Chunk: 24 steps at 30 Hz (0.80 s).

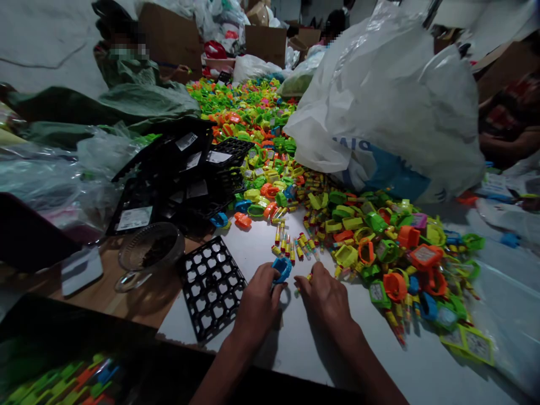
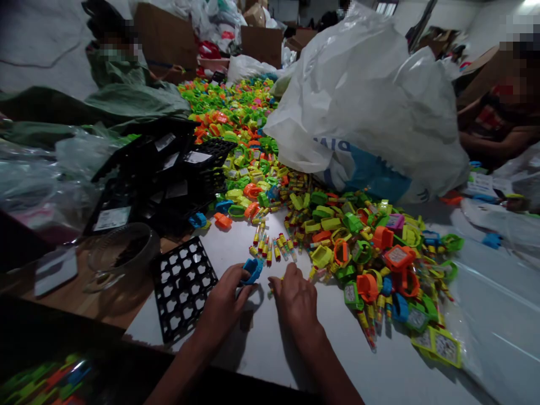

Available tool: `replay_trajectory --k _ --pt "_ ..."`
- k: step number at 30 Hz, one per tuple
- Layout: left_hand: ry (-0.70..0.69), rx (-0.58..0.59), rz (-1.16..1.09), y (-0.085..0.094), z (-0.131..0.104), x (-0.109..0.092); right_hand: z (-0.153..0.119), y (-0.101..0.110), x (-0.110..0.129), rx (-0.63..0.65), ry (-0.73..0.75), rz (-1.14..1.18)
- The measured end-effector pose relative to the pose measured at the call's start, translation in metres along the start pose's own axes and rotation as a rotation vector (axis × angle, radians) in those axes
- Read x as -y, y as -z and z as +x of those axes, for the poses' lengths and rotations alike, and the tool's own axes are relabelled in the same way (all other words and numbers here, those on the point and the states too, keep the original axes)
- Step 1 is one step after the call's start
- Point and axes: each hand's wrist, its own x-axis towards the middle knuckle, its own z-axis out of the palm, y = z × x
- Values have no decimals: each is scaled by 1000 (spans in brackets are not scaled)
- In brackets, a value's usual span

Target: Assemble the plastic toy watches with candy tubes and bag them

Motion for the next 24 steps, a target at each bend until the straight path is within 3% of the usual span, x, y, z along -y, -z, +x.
replay_trajectory --k 3,6,10,13,16,19,24 --pt "14 -5 -11 -1 -4 -2 0 1 -2 87 82 49" --pt "47 8 -36 2 -10 -5 -5 5 -13 92 94 329" --pt "52 35 -78 0 -21 -8 -12 20 -18 224 -114 954" --pt "-19 59 14 -7 -29 -7 -18 26 -8 316 -189 1240" --pt "-57 57 132 -14 -34 -6 -21 22 3 289 -154 1219" --pt "-20 60 -44 -15 -35 -10 -22 18 6 223 -171 1196" --pt "326 43 -516 -14 -26 -21 -26 20 7 242 -146 1286"
